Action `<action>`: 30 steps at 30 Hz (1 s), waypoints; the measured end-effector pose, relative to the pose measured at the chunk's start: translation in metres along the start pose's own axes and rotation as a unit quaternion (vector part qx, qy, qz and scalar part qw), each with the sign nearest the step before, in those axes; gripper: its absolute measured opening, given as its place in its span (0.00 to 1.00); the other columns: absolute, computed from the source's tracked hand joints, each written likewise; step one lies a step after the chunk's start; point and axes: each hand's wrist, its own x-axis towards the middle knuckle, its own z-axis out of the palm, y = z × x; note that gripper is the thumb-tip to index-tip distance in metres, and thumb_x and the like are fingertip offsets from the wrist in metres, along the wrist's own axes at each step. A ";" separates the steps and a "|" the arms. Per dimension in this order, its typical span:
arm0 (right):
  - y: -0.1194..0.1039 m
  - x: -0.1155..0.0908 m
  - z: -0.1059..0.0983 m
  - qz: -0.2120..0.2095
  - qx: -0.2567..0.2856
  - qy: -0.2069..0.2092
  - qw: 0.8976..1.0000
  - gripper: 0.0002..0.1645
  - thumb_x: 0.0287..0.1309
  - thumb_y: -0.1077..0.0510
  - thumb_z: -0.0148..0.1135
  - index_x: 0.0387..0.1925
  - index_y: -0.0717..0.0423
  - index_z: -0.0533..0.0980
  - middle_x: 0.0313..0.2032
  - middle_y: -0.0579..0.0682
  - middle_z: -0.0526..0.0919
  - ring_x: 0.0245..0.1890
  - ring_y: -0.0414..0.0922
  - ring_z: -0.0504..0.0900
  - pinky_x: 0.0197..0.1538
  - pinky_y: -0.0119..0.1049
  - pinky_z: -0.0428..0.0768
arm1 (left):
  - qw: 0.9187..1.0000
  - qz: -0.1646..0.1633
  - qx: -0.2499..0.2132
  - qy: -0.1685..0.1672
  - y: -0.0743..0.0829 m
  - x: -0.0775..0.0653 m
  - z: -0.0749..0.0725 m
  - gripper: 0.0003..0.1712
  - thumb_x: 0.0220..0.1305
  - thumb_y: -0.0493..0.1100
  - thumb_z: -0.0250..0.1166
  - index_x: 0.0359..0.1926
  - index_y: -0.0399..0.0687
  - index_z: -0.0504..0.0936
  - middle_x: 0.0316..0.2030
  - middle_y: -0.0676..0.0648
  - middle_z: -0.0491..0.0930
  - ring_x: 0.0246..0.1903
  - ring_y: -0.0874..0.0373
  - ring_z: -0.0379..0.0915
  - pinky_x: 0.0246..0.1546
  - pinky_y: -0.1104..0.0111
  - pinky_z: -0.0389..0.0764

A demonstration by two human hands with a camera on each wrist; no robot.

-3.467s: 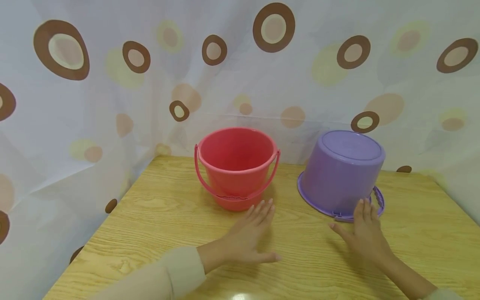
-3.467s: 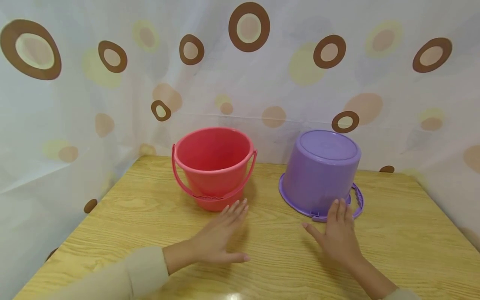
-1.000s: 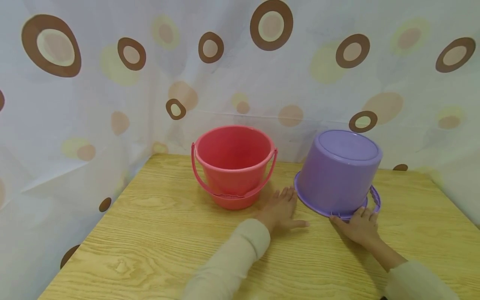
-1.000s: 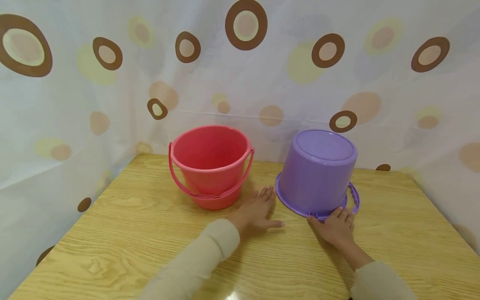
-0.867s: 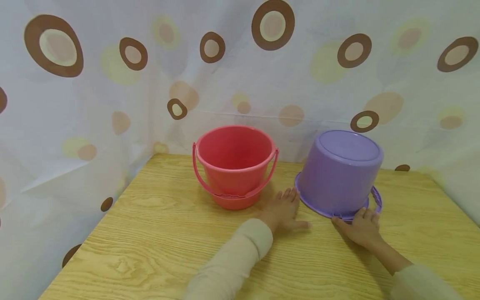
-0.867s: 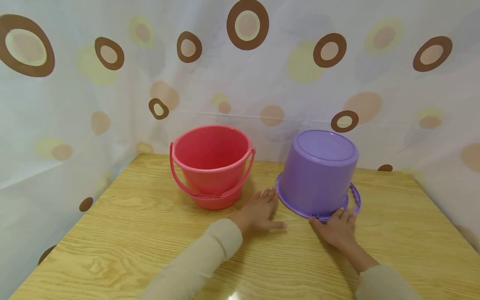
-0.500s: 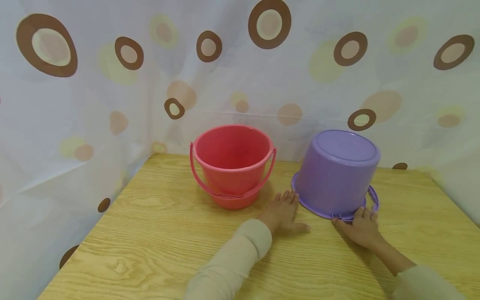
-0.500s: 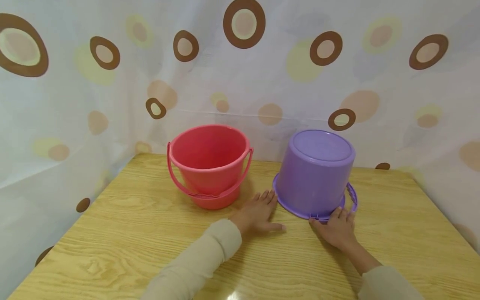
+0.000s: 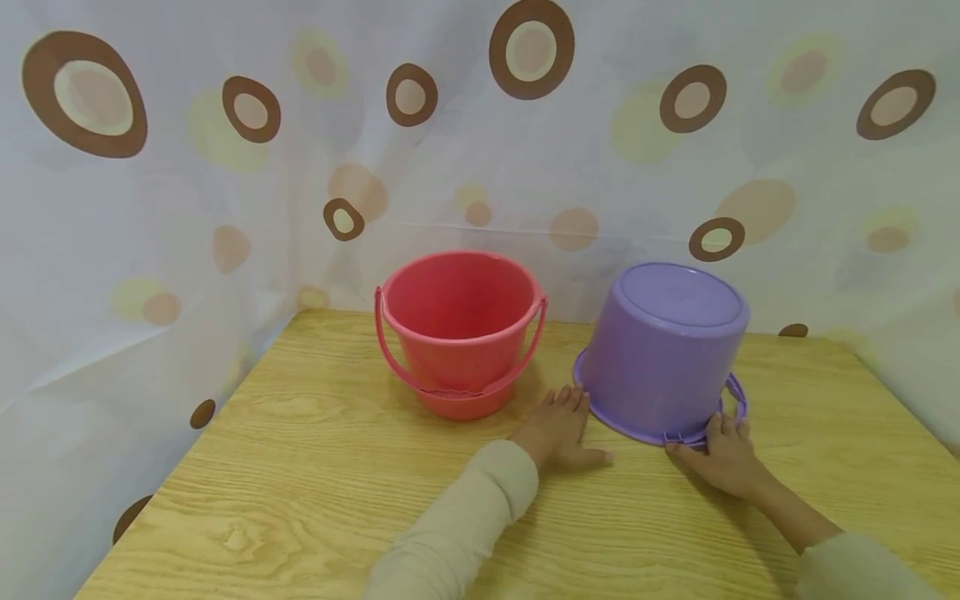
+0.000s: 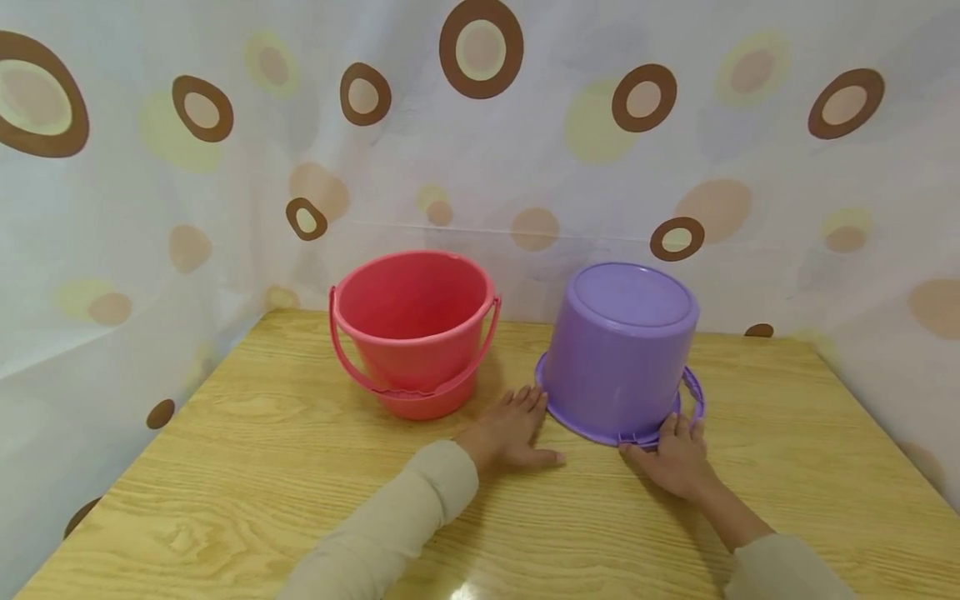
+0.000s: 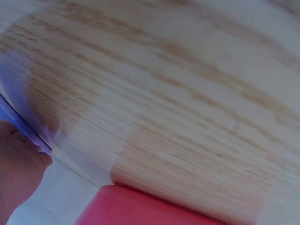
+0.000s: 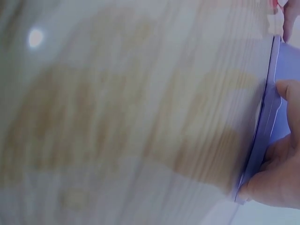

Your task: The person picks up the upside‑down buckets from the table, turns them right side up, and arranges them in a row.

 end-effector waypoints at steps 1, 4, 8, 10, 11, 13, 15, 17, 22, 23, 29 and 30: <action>0.000 0.000 0.000 -0.007 0.001 0.003 1.000 0.58 0.59 0.41 0.53 0.57 0.93 0.42 0.57 0.90 0.45 0.58 0.86 0.38 0.55 0.77 0.45 | 1.000 0.000 0.001 0.000 -0.001 0.000 0.001 0.53 0.57 0.74 0.47 0.72 0.44 0.48 0.73 0.48 0.47 0.73 0.56 0.39 0.73 0.65 0.44; 0.002 -0.001 -0.001 -0.018 0.009 0.000 1.000 0.57 0.58 0.42 0.54 0.59 0.90 0.42 0.58 0.89 0.45 0.58 0.86 0.38 0.55 0.77 0.45 | 1.000 -0.001 0.004 0.000 -0.003 0.000 0.002 0.53 0.57 0.73 0.48 0.72 0.43 0.48 0.73 0.47 0.47 0.72 0.56 0.40 0.73 0.65 0.44; 0.006 0.000 -0.004 -0.029 0.016 -0.009 0.999 0.59 0.58 0.42 0.55 0.62 0.87 0.38 0.59 0.89 0.42 0.58 0.85 0.36 0.55 0.77 0.47 | 1.000 -0.002 0.010 -0.004 -0.004 0.001 0.003 0.54 0.57 0.74 0.48 0.72 0.43 0.48 0.73 0.47 0.46 0.73 0.56 0.39 0.73 0.66 0.44; 0.009 0.001 -0.005 -0.036 0.014 -0.010 0.999 0.59 0.57 0.42 0.56 0.62 0.86 0.38 0.60 0.88 0.43 0.59 0.84 0.38 0.54 0.77 0.49 | 1.000 -0.003 0.014 -0.009 -0.005 0.001 0.003 0.54 0.57 0.74 0.48 0.72 0.44 0.48 0.73 0.47 0.46 0.73 0.56 0.38 0.73 0.66 0.43; 0.010 0.002 -0.005 -0.039 0.013 -0.009 0.999 0.59 0.57 0.43 0.56 0.62 0.86 0.38 0.60 0.88 0.43 0.59 0.84 0.39 0.54 0.77 0.50 | 1.000 -0.003 0.014 -0.012 -0.005 0.001 0.003 0.53 0.57 0.74 0.48 0.72 0.44 0.48 0.73 0.48 0.45 0.73 0.57 0.38 0.73 0.66 0.43; 0.013 0.003 -0.006 -0.046 0.013 -0.005 0.999 0.59 0.57 0.43 0.57 0.63 0.86 0.39 0.60 0.87 0.44 0.59 0.83 0.41 0.55 0.76 0.51 | 1.000 -0.002 0.019 -0.015 -0.004 0.001 0.003 0.53 0.57 0.74 0.47 0.72 0.45 0.48 0.73 0.47 0.44 0.73 0.57 0.38 0.73 0.66 0.43; 0.016 0.003 -0.007 -0.053 0.018 -0.002 0.998 0.58 0.56 0.44 0.58 0.63 0.85 0.40 0.60 0.87 0.45 0.60 0.83 0.41 0.55 0.76 0.50 | 1.000 0.000 0.020 -0.016 -0.003 0.001 0.004 0.53 0.57 0.74 0.48 0.72 0.45 0.48 0.73 0.47 0.43 0.73 0.57 0.38 0.73 0.66 0.43; 0.018 0.003 -0.008 -0.057 0.022 0.001 0.998 0.58 0.56 0.44 0.59 0.63 0.85 0.40 0.61 0.86 0.44 0.60 0.83 0.40 0.56 0.75 0.50 | 1.000 0.002 0.021 -0.015 -0.003 0.001 0.004 0.53 0.57 0.73 0.48 0.72 0.45 0.48 0.73 0.47 0.43 0.73 0.57 0.38 0.73 0.67 0.43; 0.019 0.002 -0.009 -0.051 0.011 0.003 0.999 0.58 0.56 0.43 0.59 0.63 0.85 0.42 0.62 0.86 0.43 0.60 0.82 0.40 0.57 0.75 0.49 | 1.000 0.005 0.019 -0.016 -0.001 0.000 0.004 0.52 0.57 0.73 0.49 0.72 0.45 0.48 0.73 0.47 0.44 0.73 0.56 0.38 0.72 0.68 0.44; 0.019 0.002 -0.010 -0.049 0.009 0.002 0.999 0.58 0.56 0.44 0.59 0.63 0.86 0.41 0.62 0.86 0.42 0.60 0.82 0.39 0.56 0.75 0.49 | 1.000 0.006 0.020 -0.017 -0.001 0.000 0.003 0.52 0.57 0.73 0.49 0.72 0.45 0.48 0.73 0.47 0.44 0.73 0.56 0.38 0.72 0.68 0.44; 0.024 0.005 -0.011 -0.050 -0.013 0.005 0.999 0.55 0.59 0.45 0.56 0.61 0.88 0.43 0.60 0.87 0.45 0.60 0.81 0.46 0.56 0.74 0.53 | 0.999 0.019 0.034 -0.004 0.000 -0.002 0.001 0.51 0.58 0.73 0.48 0.72 0.45 0.50 0.72 0.47 0.47 0.72 0.56 0.41 0.72 0.68 0.46; 0.025 0.006 -0.012 -0.051 -0.013 0.005 0.999 0.55 0.59 0.45 0.56 0.61 0.88 0.43 0.60 0.87 0.46 0.59 0.81 0.47 0.56 0.74 0.53 | 0.999 0.021 0.037 0.000 0.001 -0.002 0.001 0.51 0.57 0.73 0.49 0.71 0.45 0.51 0.72 0.46 0.48 0.72 0.56 0.41 0.72 0.68 0.46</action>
